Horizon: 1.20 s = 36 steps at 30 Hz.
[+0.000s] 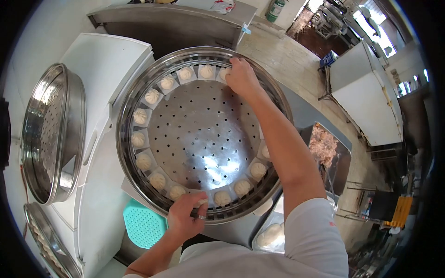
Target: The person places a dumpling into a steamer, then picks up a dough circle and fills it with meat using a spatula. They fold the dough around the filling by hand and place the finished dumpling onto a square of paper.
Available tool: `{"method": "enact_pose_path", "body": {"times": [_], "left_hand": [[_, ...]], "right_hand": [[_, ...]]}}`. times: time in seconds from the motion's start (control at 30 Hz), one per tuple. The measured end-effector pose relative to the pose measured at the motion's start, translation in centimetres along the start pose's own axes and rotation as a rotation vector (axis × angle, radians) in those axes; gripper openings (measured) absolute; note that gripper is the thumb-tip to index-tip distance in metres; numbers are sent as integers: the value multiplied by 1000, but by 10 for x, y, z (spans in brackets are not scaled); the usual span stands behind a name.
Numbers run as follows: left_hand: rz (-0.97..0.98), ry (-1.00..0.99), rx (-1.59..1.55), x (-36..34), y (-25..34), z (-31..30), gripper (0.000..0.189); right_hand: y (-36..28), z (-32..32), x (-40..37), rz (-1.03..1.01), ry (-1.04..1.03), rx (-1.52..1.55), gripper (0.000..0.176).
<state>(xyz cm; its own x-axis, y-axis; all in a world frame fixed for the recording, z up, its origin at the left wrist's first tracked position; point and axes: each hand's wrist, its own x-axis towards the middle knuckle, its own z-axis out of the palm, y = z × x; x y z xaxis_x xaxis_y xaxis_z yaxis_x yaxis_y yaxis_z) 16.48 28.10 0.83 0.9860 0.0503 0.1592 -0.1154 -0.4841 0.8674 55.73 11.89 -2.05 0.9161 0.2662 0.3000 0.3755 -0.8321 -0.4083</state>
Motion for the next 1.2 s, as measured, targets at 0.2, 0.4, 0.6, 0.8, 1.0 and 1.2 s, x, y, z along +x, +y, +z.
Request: {"method": "enact_pose_path", "body": {"times": [0.2, 0.4, 0.6, 0.8, 1.0, 1.2], "left_hand": [[16, 15, -8, -6, -1, 2, 31], [-69, -30, -95, -11, 4, 8, 33], [38, -241, -224, -15, 46, 47, 30], [88, -482, -305, -48, 107, 112, 30], [-64, -723, -346, -101, 140, 185, 30], [-116, -696, -264, -139, 158, 230, 30]], "right_hand": [[-31, -146, -80, 6, 95, 126, 15], [-2, -276, -237, 265, 203, 225, 15], [17, -363, -403, 577, 508, 223, 13], [59, -365, -544, 867, 471, 91, 20], [117, -300, -651, 948, 165, 56, 24], [107, -262, -649, 720, 118, 313, 28]]}}
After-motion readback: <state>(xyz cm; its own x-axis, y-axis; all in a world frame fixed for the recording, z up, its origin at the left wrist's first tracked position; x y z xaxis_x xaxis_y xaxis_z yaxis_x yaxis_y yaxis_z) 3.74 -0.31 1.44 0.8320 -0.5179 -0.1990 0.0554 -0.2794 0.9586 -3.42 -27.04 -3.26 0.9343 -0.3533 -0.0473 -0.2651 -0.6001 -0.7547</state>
